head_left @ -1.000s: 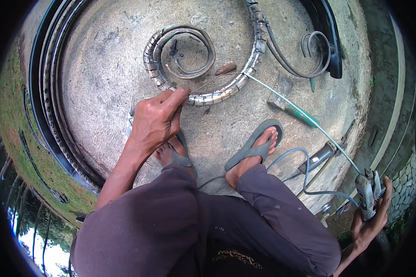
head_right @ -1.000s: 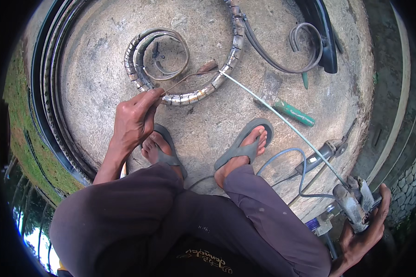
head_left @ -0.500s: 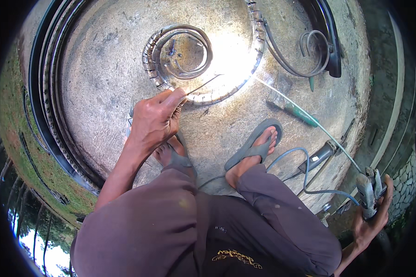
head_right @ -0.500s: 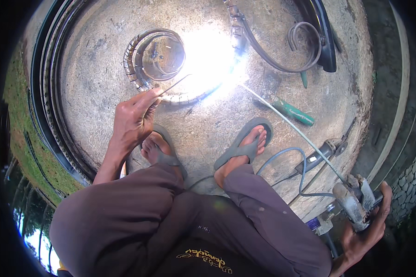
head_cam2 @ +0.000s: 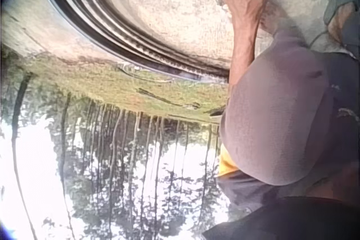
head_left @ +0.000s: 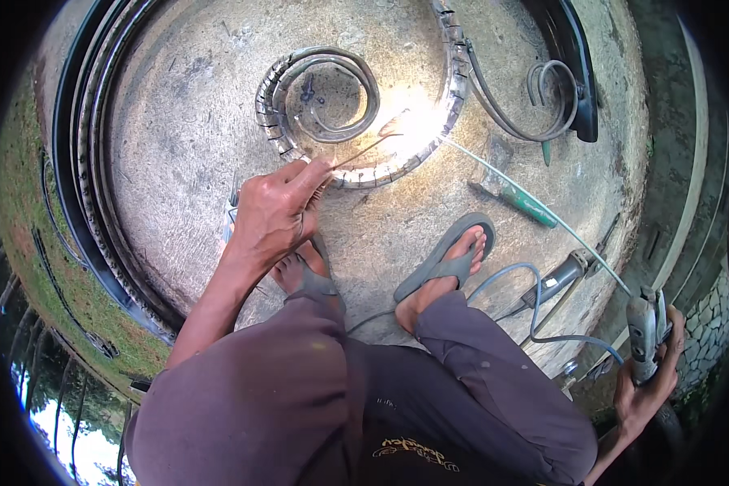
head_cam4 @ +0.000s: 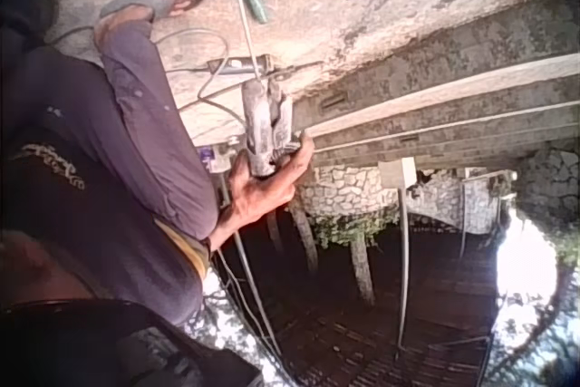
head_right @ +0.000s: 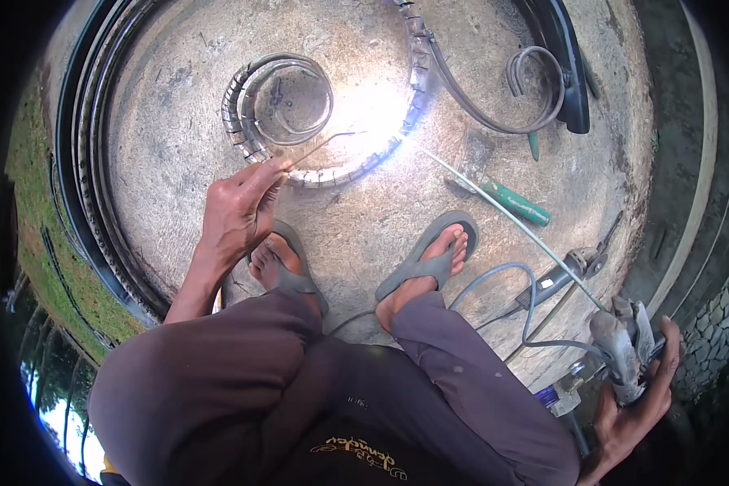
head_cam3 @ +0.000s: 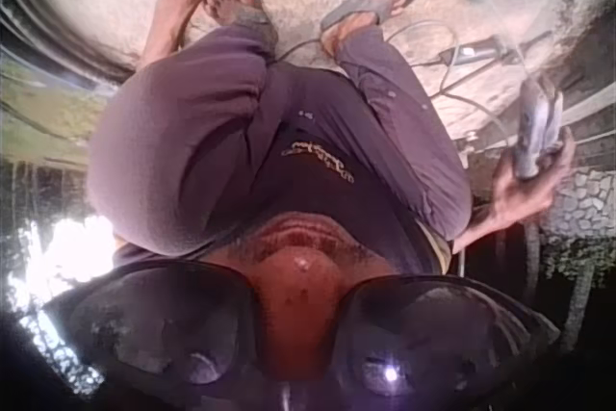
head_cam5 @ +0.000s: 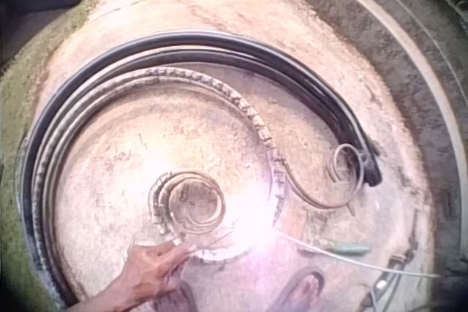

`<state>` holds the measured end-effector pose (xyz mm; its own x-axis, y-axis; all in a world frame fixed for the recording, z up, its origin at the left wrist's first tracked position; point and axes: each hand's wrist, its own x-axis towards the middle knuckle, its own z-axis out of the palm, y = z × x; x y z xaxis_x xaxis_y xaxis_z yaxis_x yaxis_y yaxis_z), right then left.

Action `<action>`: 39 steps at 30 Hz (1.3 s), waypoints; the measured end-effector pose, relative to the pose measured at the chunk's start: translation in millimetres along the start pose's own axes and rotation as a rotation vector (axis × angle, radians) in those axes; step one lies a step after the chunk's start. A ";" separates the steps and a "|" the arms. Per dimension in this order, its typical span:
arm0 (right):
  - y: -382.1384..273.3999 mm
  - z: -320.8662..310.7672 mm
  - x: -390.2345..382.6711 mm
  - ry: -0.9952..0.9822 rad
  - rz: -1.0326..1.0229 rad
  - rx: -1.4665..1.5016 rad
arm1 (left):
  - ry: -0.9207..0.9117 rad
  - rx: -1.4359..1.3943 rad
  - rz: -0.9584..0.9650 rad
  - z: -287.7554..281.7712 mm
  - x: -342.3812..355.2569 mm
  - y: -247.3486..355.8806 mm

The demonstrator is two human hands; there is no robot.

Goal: The person welds sections of a decorative metal scroll by hand using a welding tool, positioning the metal pieces together and applying the weld at several points.

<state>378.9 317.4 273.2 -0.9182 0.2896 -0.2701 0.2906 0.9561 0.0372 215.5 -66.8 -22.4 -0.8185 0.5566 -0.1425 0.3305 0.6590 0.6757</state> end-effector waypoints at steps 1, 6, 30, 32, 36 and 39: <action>8.3 2.6 -10.4 0.003 0.157 0.167 | 0.003 0.001 -0.001 -2.2 0.6 0.1; 13.3 7.3 -18.9 0.076 0.391 0.360 | -0.038 -0.038 0.000 -1.0 8.4 8.2; -4.7 0.0 -2.5 -0.064 0.197 0.059 | -0.012 -0.003 0.002 1.4 1.4 1.8; -5.4 -1.5 -2.1 -0.075 0.228 0.056 | -0.027 0.003 -0.012 -1.3 0.8 3.5; -1.7 0.0 -2.7 -0.011 0.162 0.018 | -0.024 -0.041 -0.015 -0.5 4.7 5.7; -8.0 -0.1 1.2 -0.035 0.160 0.039 | -0.024 -0.039 -0.015 -0.9 5.4 5.8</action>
<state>375.4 310.1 272.7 -0.8498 0.4354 -0.2971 0.4431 0.8954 0.0450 212.6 -60.5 -18.6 -0.8112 0.5594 -0.1701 0.2996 0.6474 0.7008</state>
